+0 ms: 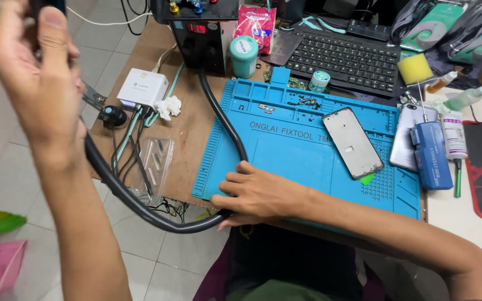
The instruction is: Removing a damaged screen from a mobile phone using a heat gun and prying tools.
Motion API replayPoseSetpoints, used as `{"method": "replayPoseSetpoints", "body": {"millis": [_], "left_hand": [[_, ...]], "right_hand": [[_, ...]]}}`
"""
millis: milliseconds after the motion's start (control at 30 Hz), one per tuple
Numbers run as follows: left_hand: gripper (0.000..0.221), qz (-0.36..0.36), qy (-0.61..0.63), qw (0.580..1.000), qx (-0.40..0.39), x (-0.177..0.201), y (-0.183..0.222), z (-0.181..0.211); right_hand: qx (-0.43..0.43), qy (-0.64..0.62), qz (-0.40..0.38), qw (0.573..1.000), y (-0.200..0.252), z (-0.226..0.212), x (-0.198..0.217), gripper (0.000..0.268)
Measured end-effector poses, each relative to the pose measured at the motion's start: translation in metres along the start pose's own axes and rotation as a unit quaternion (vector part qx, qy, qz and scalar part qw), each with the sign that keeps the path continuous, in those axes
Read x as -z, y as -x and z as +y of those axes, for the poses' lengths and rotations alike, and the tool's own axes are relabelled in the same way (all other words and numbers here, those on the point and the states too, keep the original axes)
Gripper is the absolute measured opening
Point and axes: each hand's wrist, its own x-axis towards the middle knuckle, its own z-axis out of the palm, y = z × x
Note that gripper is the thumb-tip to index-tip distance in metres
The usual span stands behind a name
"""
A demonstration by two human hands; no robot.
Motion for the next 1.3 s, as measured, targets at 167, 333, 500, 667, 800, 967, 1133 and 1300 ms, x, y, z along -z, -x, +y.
{"method": "replayPoseSetpoints", "body": {"millis": [167, 333, 500, 667, 800, 967, 1133, 1300], "left_hand": [[0.015, -0.011, 0.074, 0.996, 0.053, -0.047, 0.002, -0.052], [0.028, 0.016, 0.093, 0.979, 0.179, -0.087, 0.009, -0.095], [0.028, 0.001, 0.123, 0.97, 0.208, -0.097, 0.009, -0.113], [0.031, -0.009, 0.124, 0.966, 0.228, -0.097, 0.004, -0.121], [0.032, -0.025, 0.095, 0.963, 0.25, -0.095, -0.006, -0.118], [0.03, -0.034, 0.032, 0.97, 0.237, -0.088, -0.026, -0.125], [0.031, -0.051, -0.017, 0.98, 0.191, -0.088, -0.028, -0.137], [0.034, -0.056, -0.058, 0.98, 0.18, -0.092, -0.025, -0.146]], "right_hand": [[-0.083, 0.056, -0.065, 0.993, 0.034, -0.001, 0.006, 0.047], [-0.098, -0.015, -0.049, 0.994, 0.053, -0.007, -0.011, 0.038], [-0.116, -0.027, -0.01, 0.993, 0.062, -0.01, -0.011, 0.019], [-0.126, -0.04, -0.025, 0.991, 0.069, -0.004, -0.018, 0.034], [-0.145, -0.023, 0.019, 0.989, 0.063, 0.005, -0.019, 0.023], [-0.165, 0.075, 0.001, 0.984, 0.043, 0.012, -0.021, 0.022], [-0.134, 0.075, 0.017, 0.988, 0.026, 0.008, -0.04, 0.023], [-0.137, 0.052, 0.025, 0.989, 0.029, 0.012, -0.035, 0.03]]}}
